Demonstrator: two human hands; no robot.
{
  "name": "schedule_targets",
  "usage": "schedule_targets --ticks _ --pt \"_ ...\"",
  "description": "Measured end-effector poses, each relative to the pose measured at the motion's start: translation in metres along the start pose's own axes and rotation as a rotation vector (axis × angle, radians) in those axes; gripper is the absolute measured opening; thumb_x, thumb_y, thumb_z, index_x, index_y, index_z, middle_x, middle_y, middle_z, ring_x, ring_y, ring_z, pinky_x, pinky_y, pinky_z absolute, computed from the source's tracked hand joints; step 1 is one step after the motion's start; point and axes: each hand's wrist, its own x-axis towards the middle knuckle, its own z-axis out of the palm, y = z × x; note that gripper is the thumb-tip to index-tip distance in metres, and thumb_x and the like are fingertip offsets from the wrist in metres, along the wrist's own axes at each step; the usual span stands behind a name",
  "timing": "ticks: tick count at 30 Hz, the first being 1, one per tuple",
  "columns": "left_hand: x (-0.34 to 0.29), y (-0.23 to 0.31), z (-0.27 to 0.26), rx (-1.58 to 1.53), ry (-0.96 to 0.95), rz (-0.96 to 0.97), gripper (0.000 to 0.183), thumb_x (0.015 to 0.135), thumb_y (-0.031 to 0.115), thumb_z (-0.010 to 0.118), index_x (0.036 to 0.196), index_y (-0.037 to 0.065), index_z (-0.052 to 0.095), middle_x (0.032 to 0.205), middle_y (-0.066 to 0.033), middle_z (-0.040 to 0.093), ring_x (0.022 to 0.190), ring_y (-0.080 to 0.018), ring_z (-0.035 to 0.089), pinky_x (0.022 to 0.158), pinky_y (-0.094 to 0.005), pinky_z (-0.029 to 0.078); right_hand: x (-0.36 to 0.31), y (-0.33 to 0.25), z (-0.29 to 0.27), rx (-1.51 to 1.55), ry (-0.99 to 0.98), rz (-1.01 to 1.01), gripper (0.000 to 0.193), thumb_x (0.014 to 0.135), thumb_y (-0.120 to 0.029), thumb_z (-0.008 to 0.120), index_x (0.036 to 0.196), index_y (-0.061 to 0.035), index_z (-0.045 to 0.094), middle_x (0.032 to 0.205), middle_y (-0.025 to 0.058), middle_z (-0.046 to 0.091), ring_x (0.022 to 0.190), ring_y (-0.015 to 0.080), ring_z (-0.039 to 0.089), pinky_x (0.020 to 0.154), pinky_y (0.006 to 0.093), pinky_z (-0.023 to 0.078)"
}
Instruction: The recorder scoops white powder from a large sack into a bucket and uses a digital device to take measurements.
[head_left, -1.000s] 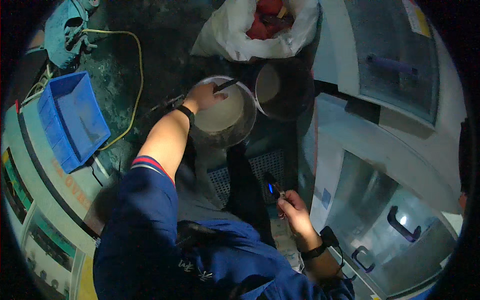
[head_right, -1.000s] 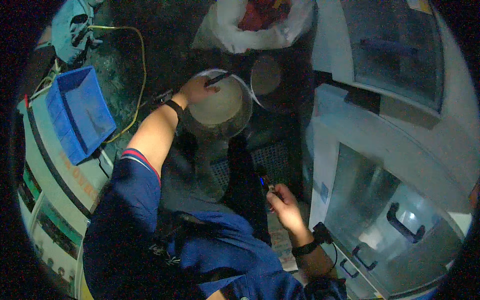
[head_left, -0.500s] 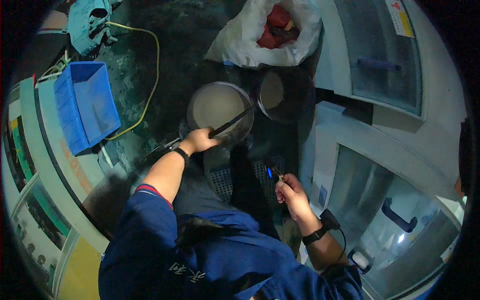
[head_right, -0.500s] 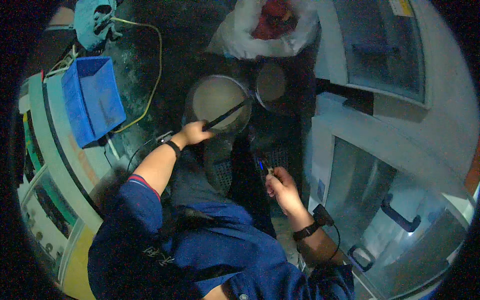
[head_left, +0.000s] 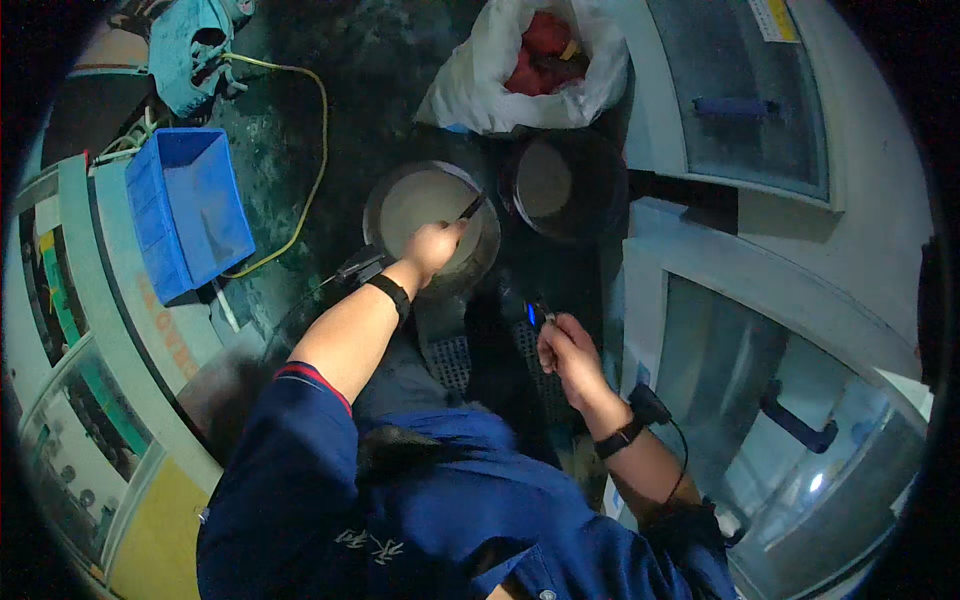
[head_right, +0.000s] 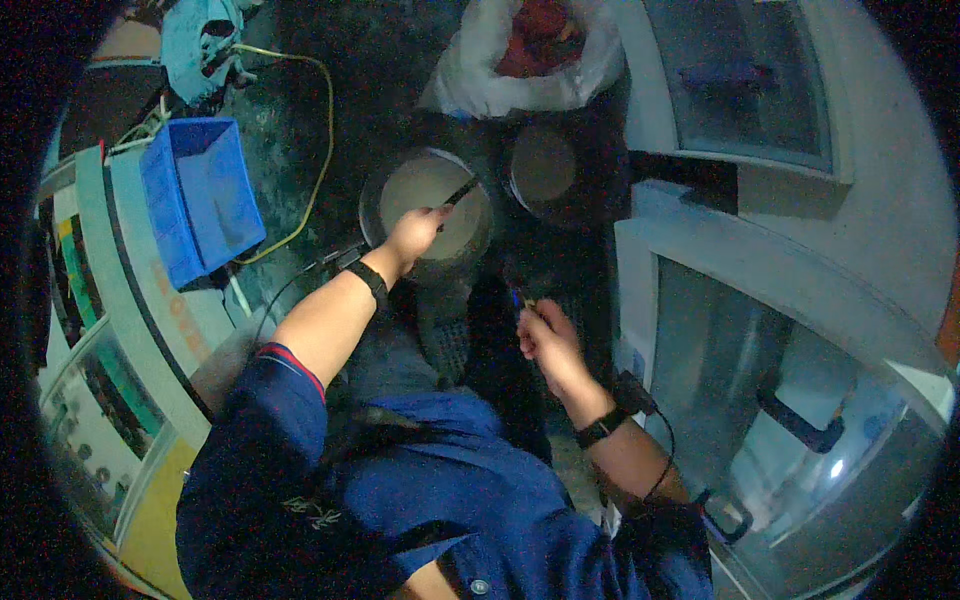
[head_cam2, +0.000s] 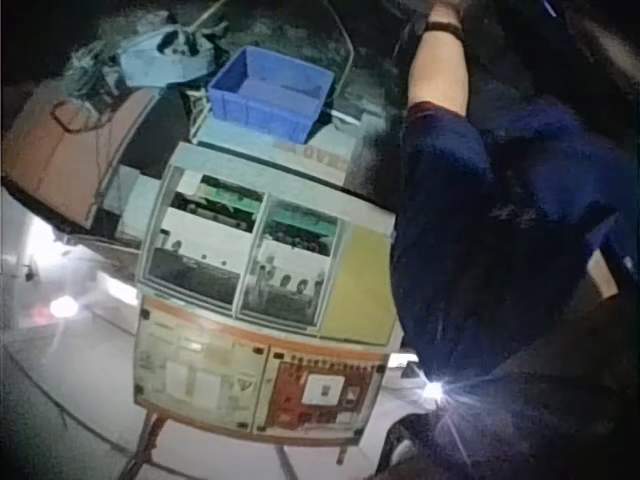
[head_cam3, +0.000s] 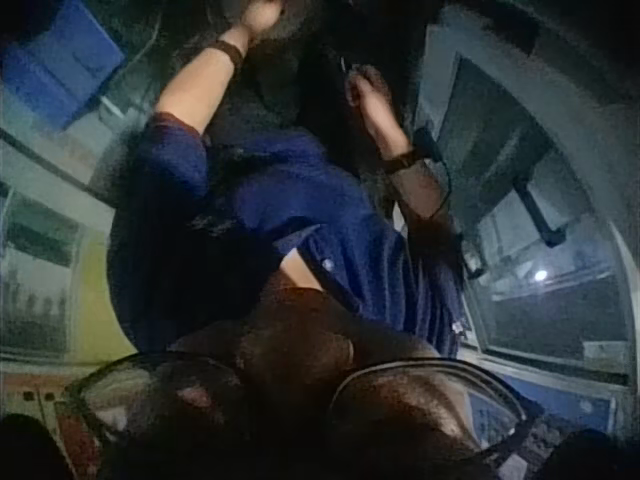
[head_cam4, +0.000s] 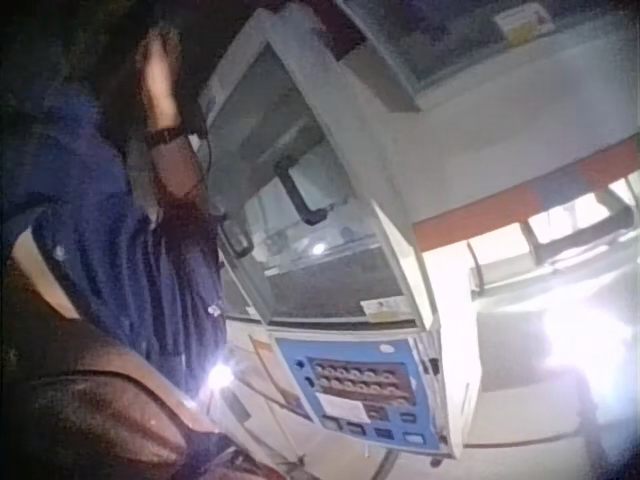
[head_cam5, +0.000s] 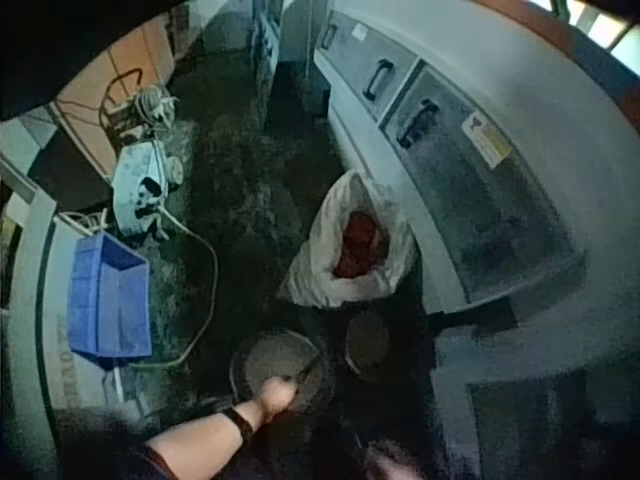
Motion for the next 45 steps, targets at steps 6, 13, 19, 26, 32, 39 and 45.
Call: schedule_targets --ticks 6,13,19,26,32,39,45 --pt "-0.001 0.001 0.014 -0.429 -0.026 -0.102 0.067 0.092 0.048 0.056 0.129 -0.008 0.055 0.125 -0.0225 0.062 0.115 -0.0331 0.058 0.097 -0.0418 0.043 0.028 -0.023 0.026 -0.015 -0.024 -0.093 0.016 0.098 -0.02 0.055 0.086 -0.0109 0.051 0.074 -0.0006 0.053 0.063 0.0088 0.05 0.056 0.0259 0.04" --pt "0.027 -0.047 0.015 -0.756 0.047 -0.144 0.044 0.094 0.047 0.061 0.111 0.007 0.058 0.098 -0.0045 0.062 0.091 -0.0127 0.058 0.072 -0.0263 0.042 0.06 -0.03 0.054 -0.178 -0.016 -0.032 0.018 0.099 -0.023 0.053 0.085 -0.0112 0.05 0.073 -0.0006 0.053 0.062 0.0084 0.05 0.056 0.0251 0.041" --pt "0.008 -0.077 -0.001 -1.02 -0.006 -0.181 0.06 0.1 0.057 0.041 0.135 0.01 0.051 0.125 -0.0082 0.059 0.113 -0.0234 0.053 0.101 -0.0399 0.038 0.092 -0.025 0.079 -0.125 -0.074 -0.084 0.019 0.098 -0.026 0.052 0.086 -0.0122 0.05 0.072 -0.0017 0.051 0.061 0.0086 0.049 0.054 0.025 0.039" --pt "-0.006 -0.09 -0.003 -1.062 0.001 -0.224 0.066 0.099 0.061 0.037 0.141 0.011 0.047 0.135 -0.007 0.055 0.119 -0.0229 0.053 0.101 -0.0377 0.038 0.099 -0.019 0.112 -0.016 -0.138 -0.041 0.017 0.097 -0.024 0.051 0.085 -0.013 0.049 0.071 -0.002 0.049 0.059 0.0093 0.046 0.052 0.025 0.036" --pt "-0.009 -0.084 -0.004 -1.03 0.032 -0.255 0.064 0.1 0.062 0.036 0.137 0.013 0.054 0.128 -0.0029 0.06 0.107 -0.0181 0.055 0.094 -0.035 0.04 0.092 -0.018 0.109 0.026 -0.157 -0.096 0.016 0.097 -0.021 0.05 0.084 -0.0122 0.05 0.067 -0.0015 0.047 0.057 0.0091 0.043 0.05 0.0247 0.034" --pt "-0.004 -0.089 -0.012 -1.102 -0.168 -0.184 0.062 0.099 0.062 0.037 0.132 0.013 0.058 0.11 -0.0007 0.063 0.092 -0.0127 0.052 0.08 -0.0313 0.038 0.079 -0.032 0.118 0.085 -0.205 -0.066 0.017 0.097 -0.023 0.048 0.084 -0.0125 0.047 0.069 -0.0005 0.045 0.06 0.0109 0.042 0.053 0.0259 0.034" --pt "-0.016 -0.069 -0.022 -1.067 -0.155 -0.209 0.059 0.101 0.055 0.041 0.127 0.006 0.06 0.114 -0.0055 0.068 0.103 -0.0176 0.061 0.095 -0.0329 0.043 0.069 -0.042 0.106 0.135 -0.135 -0.039 0.018 0.098 -0.025 0.047 0.085 -0.0127 0.047 0.07 0.0002 0.045 0.06 0.0112 0.042 0.053 0.0262 0.033"
